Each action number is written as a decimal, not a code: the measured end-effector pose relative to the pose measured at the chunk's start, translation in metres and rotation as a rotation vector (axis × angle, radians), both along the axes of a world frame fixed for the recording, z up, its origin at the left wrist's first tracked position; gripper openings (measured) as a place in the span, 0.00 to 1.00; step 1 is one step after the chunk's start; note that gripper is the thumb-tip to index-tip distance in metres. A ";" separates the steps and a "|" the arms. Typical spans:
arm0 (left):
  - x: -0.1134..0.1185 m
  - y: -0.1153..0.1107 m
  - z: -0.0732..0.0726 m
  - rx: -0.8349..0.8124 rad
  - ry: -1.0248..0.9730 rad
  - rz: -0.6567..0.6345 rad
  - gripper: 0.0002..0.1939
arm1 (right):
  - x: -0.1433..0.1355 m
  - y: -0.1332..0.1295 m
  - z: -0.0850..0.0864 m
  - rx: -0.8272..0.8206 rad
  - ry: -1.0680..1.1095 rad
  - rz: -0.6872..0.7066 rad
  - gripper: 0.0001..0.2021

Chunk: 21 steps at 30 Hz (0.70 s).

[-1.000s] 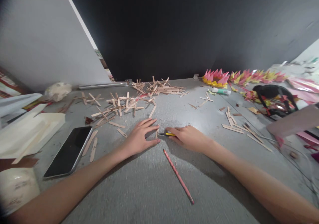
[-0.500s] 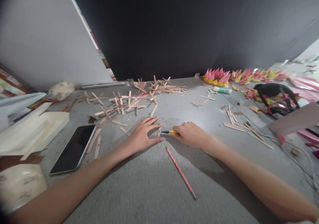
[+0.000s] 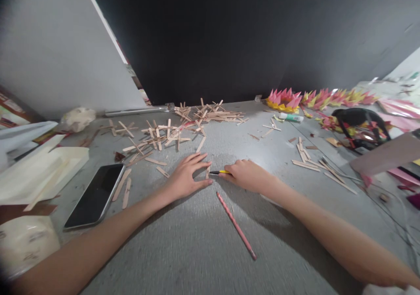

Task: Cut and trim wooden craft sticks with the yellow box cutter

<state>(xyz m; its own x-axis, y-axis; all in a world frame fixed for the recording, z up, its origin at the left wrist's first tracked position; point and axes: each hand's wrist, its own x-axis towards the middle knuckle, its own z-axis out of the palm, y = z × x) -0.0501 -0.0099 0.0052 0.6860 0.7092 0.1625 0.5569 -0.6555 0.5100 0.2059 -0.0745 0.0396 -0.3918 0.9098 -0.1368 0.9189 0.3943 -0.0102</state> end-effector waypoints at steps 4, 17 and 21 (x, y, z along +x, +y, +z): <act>0.001 -0.001 0.002 0.002 0.016 0.011 0.34 | 0.000 0.000 0.000 0.009 0.000 0.006 0.27; 0.001 0.000 0.001 0.009 -0.007 0.001 0.33 | -0.005 0.004 0.009 -0.041 -0.086 0.020 0.26; 0.002 -0.001 0.002 0.012 -0.010 -0.003 0.33 | -0.004 0.010 0.014 -0.065 -0.106 0.045 0.26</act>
